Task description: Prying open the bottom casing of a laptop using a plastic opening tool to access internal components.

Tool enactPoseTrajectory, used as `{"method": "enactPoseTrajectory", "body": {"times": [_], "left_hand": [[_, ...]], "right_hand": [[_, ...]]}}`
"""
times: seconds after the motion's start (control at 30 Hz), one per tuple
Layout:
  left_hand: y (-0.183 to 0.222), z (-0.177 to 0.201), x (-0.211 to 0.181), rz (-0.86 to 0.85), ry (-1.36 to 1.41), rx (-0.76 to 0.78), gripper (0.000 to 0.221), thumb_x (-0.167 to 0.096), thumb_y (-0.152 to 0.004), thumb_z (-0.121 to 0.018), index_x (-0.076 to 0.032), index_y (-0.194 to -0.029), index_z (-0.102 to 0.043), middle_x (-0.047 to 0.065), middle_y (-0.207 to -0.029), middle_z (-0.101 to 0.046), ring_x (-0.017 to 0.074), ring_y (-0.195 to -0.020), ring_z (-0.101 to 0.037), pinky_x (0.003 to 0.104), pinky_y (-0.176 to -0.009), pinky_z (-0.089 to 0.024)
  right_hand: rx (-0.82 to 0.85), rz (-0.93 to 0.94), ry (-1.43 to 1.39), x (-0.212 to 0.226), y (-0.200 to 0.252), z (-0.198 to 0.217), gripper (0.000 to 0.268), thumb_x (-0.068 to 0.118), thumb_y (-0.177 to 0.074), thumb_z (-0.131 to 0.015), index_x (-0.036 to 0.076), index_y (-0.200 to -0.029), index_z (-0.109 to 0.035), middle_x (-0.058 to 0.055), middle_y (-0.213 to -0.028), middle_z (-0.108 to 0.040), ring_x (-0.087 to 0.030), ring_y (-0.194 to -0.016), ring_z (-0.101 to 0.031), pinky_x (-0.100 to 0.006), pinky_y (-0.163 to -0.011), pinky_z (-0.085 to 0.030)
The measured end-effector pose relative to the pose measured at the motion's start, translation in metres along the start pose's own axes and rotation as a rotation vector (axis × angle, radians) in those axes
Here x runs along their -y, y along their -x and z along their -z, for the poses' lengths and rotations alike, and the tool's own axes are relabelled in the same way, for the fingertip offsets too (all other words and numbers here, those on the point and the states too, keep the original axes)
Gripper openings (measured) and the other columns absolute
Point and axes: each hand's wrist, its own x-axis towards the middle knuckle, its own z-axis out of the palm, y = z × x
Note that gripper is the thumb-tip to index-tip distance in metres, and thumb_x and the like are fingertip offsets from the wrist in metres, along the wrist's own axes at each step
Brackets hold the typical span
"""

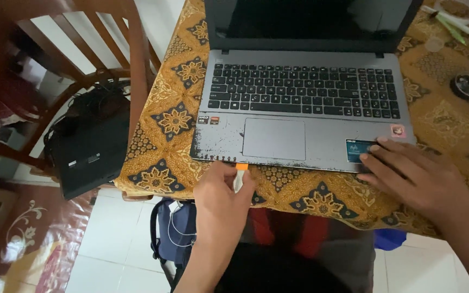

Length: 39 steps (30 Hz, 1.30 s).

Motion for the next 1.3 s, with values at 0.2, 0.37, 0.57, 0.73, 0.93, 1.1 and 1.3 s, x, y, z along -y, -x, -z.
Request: {"method": "enactPoseTrajectory", "body": {"times": [0.2,0.37,0.57,0.73,0.93,1.1,1.3], "left_hand": [[-0.001,0.024,0.000,0.062,0.010,0.020,0.014,-0.018,-0.091,-0.075,-0.005,-0.095,-0.071,0.006,-0.070,-0.076,0.0129,-0.049,-0.069,0.025,-0.040,-0.056],[-0.014,0.039,0.019,-0.004,-0.096,-0.122,0.017,-0.025,-0.084,-0.078,-0.010,-0.084,-0.069,0.003,-0.067,-0.071,0.0185,-0.060,-0.068,0.036,-0.056,-0.050],[-0.018,0.067,0.011,0.083,-0.162,-0.055,0.017,-0.026,-0.091,-0.075,-0.009,-0.091,-0.071,0.005,-0.073,-0.072,0.0166,-0.062,-0.063,0.036,-0.054,-0.048],[-0.032,0.088,0.022,-0.036,-0.232,-0.024,0.021,-0.023,-0.088,-0.077,-0.012,-0.106,-0.073,0.006,-0.080,-0.070,0.0210,-0.068,-0.063,0.039,-0.061,-0.048],[-0.054,0.102,0.033,-0.118,-0.198,0.099,0.033,-0.024,-0.086,-0.077,-0.013,-0.117,-0.079,0.005,-0.101,-0.081,0.0202,-0.087,-0.076,0.037,-0.070,-0.057],[-0.075,0.118,0.025,-0.152,-0.271,0.227,0.032,-0.026,-0.087,-0.075,-0.022,-0.118,-0.080,0.000,-0.096,-0.081,0.0181,-0.069,-0.067,0.037,-0.058,-0.049],[-0.110,0.133,0.024,-0.153,-0.319,0.503,0.043,-0.027,-0.090,-0.075,-0.034,-0.132,-0.078,-0.001,-0.074,-0.065,0.0169,-0.061,-0.056,0.035,-0.056,-0.039]], "right_hand": [[-0.019,-0.007,0.005,0.000,0.005,0.000,0.058,0.040,-0.080,-0.087,0.011,-0.127,-0.068,-0.013,-0.121,-0.076,-0.025,-0.114,-0.075,-0.042,-0.092,-0.067],[0.007,-0.007,0.001,0.003,0.002,0.004,0.060,0.039,-0.078,-0.087,0.010,-0.126,-0.068,-0.015,-0.122,-0.075,-0.028,-0.114,-0.074,-0.045,-0.094,-0.067],[0.049,-0.018,-0.014,0.002,0.011,-0.004,0.067,0.042,-0.076,-0.085,0.012,-0.132,-0.063,-0.013,-0.126,-0.073,-0.026,-0.117,-0.073,-0.044,-0.090,-0.067],[0.054,0.005,-0.023,0.002,0.009,-0.002,0.069,0.041,-0.076,-0.085,0.010,-0.133,-0.062,-0.015,-0.123,-0.074,-0.028,-0.118,-0.073,-0.045,-0.094,-0.066],[0.131,-0.042,-0.081,0.000,0.007,0.001,0.082,0.041,-0.070,-0.082,0.011,-0.142,-0.056,-0.015,-0.135,-0.068,-0.031,-0.130,-0.067,-0.051,-0.104,-0.063],[0.212,-0.161,-0.181,0.001,-0.013,0.017,0.082,0.040,-0.066,-0.080,0.007,-0.137,-0.056,-0.020,-0.136,-0.066,-0.036,-0.125,-0.068,-0.051,-0.099,-0.062],[0.218,-0.339,-0.267,-0.008,-0.003,0.002,0.077,0.044,-0.065,-0.081,0.009,-0.131,-0.061,-0.015,-0.135,-0.069,-0.028,-0.113,-0.072,-0.045,-0.105,-0.059]]}}
